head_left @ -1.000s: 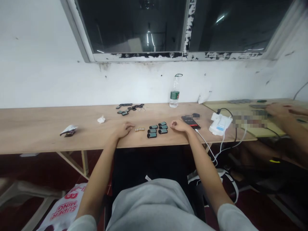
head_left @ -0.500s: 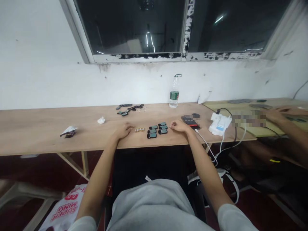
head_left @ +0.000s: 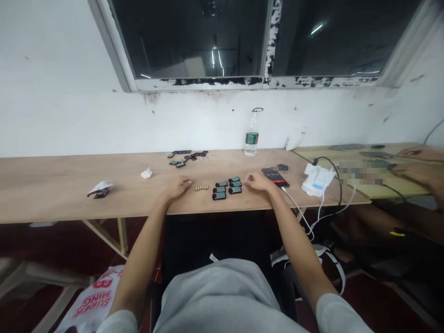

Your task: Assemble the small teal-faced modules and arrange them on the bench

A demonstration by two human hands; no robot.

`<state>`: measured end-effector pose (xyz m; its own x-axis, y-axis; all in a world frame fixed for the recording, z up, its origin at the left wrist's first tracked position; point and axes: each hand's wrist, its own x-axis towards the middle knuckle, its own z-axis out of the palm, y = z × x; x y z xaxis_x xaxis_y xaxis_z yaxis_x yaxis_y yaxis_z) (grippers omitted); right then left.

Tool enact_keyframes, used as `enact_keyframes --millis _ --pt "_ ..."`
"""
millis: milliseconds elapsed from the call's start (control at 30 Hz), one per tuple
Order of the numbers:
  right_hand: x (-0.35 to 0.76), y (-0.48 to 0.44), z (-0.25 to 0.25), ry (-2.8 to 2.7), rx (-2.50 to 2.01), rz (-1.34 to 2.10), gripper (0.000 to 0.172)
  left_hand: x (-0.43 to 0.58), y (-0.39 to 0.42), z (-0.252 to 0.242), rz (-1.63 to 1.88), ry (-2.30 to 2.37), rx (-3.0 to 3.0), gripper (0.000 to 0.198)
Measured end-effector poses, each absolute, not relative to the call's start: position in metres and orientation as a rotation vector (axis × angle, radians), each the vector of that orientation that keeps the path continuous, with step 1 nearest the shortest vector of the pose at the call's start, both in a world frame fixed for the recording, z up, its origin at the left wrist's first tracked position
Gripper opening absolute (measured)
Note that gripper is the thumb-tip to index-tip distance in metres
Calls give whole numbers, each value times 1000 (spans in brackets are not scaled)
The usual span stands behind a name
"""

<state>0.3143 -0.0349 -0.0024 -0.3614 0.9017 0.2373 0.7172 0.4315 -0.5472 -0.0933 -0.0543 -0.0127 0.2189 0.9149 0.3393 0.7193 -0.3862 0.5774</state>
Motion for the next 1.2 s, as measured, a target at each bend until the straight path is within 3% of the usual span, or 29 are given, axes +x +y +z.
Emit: enact_keyframes --millis 167,300,633,1200 --pt "299 -57 12 -2161 -1524 354 32 -80 -67 3 770 1469 2131 55" --pt "286 -69 17 -2188 -1614 312 39 -73 -69 8 682 1506 2144 55" --pt "278 -65 13 -2254 -1552 434 25 -64 -73 12 673 1496 2189 39" --pt "285 -56 10 -2217 -1453 642 31 -65 -75 18 809 1453 2318 46"
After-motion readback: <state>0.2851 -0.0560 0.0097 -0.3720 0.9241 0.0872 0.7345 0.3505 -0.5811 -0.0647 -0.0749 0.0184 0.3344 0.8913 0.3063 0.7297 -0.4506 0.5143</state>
